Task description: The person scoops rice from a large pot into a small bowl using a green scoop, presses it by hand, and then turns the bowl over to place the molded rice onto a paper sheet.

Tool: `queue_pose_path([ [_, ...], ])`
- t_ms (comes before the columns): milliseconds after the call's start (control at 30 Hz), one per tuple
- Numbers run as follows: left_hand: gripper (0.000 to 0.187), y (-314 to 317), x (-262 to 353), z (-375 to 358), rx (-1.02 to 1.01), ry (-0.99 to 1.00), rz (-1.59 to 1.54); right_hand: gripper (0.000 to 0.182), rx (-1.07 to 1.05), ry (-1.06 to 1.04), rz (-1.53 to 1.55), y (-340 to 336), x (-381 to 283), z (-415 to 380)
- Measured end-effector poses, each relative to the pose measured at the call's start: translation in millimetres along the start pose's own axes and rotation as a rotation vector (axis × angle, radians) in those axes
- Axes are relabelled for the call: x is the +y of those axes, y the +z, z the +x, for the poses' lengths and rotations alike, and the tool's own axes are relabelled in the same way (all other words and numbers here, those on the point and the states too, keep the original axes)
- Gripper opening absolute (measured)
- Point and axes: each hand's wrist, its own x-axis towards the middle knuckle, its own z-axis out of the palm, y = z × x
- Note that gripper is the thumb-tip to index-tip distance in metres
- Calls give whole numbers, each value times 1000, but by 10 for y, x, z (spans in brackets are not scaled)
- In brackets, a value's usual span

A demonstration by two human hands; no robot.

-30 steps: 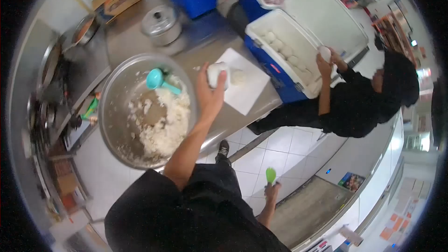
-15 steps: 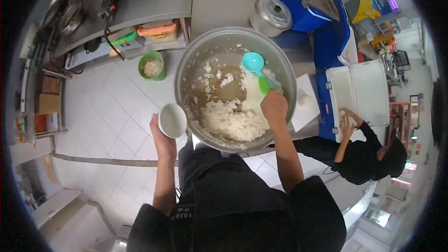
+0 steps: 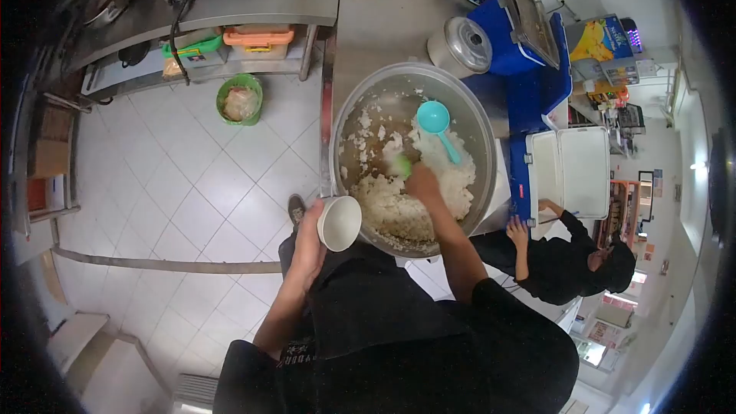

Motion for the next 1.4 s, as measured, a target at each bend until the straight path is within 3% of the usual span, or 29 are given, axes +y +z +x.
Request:
queue_pose_path([
  [33,48,8,17,-19,-16,-11,-6,22,-157,-58,-61,57,-79,-60],
  [67,48,19,46,-7,-32,-15,-13,22,-147,-62,-64,50,-95,-106],
  [133,48,24,63,-4,-20,-5,-16,18,17,-9,-100,-132,-246,-232],
  [200,47,18,55,13,10,4,-20,15,401,124,-67,-326,14,-43],
  [267,46,-9,-3,22,-12,5,-3,15,197,295,-140,-648,196,191],
  [300,46,12,-12,17,-13,2,4,15,195,299,-135,-538,255,275],
  [400,47,96,-25,1,12,24,37,13,276,152,-188,-203,281,447],
  [467,49,101,-34,-16,58,7,31,14,117,152,3,-229,45,195],
  [500,49,110,-21,-2,56,20,34,14,126,144,8,-253,-89,79],
  [567,52,128,-29,-9,68,62,55,16,-110,-53,-134,-241,-245,-179],
  [600,52,156,-19,-16,68,66,53,16,-108,-57,-136,-203,-145,-99],
  [667,52,199,7,-73,89,22,-7,15,291,59,-107,-71,175,190],
  [800,53,183,-26,-57,63,43,60,14,330,100,-103,-404,284,479],
  [900,54,206,-16,-84,101,29,65,14,370,117,-42,-277,288,684],
  [967,54,169,-46,-98,72,-14,97,12,480,-105,-95,-77,303,675],
  [1100,54,158,-92,-50,60,44,74,13,324,-183,-25,-171,-153,152],
  [1167,56,166,-64,-58,52,45,50,18,-43,-300,-79,-414,-444,-112],
  [1200,56,159,-82,-71,61,42,43,18,-52,-304,-82,-425,-408,-57],
  [1267,56,130,-95,-78,72,38,62,29,175,-266,-1,-524,-372,307],
  [1400,56,44,-139,-40,47,-11,-24,37,233,-324,-169,-630,-473,760],
])
